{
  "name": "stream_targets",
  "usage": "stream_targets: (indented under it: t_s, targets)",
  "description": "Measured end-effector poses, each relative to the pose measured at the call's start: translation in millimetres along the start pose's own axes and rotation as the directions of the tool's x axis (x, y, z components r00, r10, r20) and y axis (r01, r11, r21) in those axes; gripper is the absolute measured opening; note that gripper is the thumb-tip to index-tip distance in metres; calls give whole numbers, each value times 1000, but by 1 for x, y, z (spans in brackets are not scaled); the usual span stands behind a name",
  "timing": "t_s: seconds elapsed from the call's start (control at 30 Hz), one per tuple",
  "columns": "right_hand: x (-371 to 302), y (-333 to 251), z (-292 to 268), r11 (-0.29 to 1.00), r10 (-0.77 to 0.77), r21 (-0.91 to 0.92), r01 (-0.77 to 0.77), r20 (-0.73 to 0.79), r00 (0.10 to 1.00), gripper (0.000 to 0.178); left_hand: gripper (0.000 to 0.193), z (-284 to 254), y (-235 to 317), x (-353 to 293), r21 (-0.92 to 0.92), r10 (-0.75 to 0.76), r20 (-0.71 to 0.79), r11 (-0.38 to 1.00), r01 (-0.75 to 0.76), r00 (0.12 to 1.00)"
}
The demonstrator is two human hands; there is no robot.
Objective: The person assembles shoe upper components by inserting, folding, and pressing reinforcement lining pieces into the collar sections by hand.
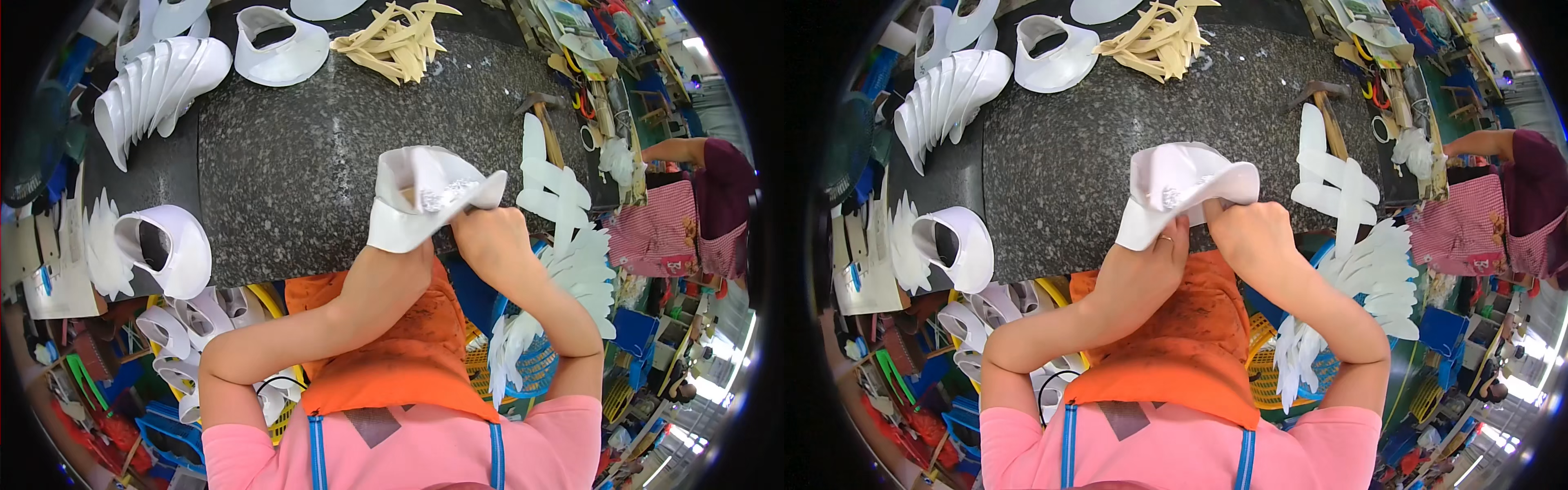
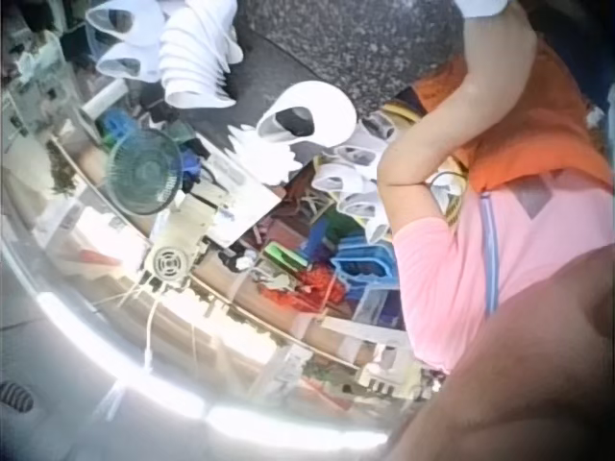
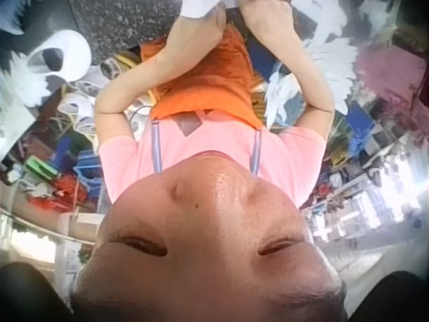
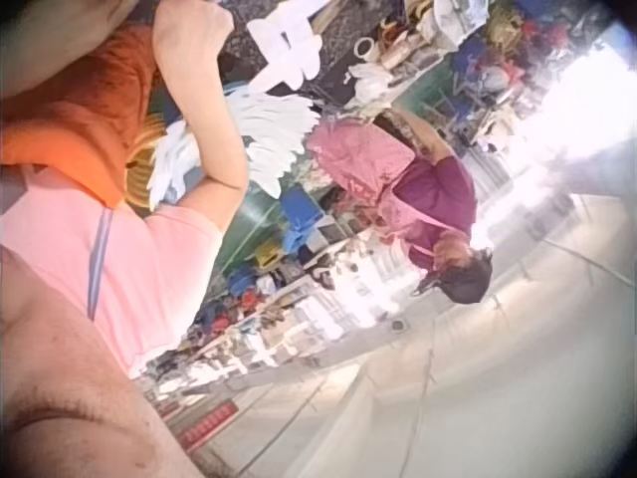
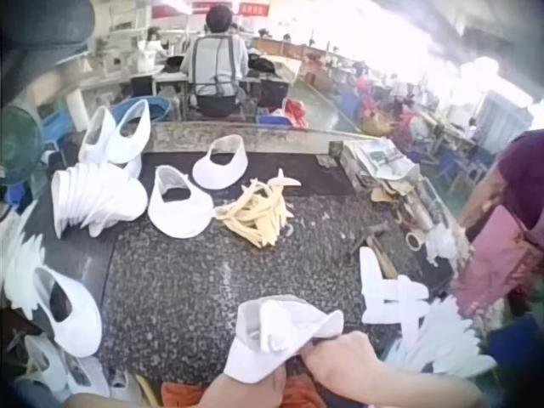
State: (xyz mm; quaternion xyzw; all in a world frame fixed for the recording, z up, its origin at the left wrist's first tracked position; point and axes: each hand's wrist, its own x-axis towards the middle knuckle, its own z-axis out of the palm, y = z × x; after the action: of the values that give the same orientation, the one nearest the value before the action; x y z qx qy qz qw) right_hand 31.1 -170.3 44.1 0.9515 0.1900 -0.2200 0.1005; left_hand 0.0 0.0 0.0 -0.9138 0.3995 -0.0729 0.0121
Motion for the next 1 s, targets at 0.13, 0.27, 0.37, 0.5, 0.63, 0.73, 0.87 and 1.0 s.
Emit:
stream_targets:
  t_s: [0.13,0.27,0.37,0.5,0.63,0.73,0.87,1.0]
  targets:
    - [0,-17,-1,987,-89,98,126,-322,943,35,32,8,-17,1,-150,-19,-215,989,-13,976]
    - [26,-13,16,896,-247,91,435,-712,658,28,34,10,-21,-3,-237,4,-146,971,-39,989]
    - [39,-14,19,879,-262,62,473,-766,588,17,34,16,-24,-9,-155,-31,-378,987,-30,925]
    - [47,-16,16,885,-321,-16,465,-744,586,9,33,14,-25,-16,-235,-82,-377,972,-9,923]
    - [54,-20,14,877,-393,-131,462,-748,534,6,24,15,-30,-17,-235,-6,-375,968,-89,927]
    - [55,-24,12,873,-430,-170,458,-711,556,5,24,16,-32,-19,-249,-3,-387,963,-102,922]
    - [55,-26,14,885,-407,-154,440,-716,567,5,24,17,-31,-19,-265,-33,-401,961,-82,915]
    - [52,-27,9,898,-362,-87,431,-705,610,5,24,19,-29,-20,-254,-44,-424,964,-72,904]
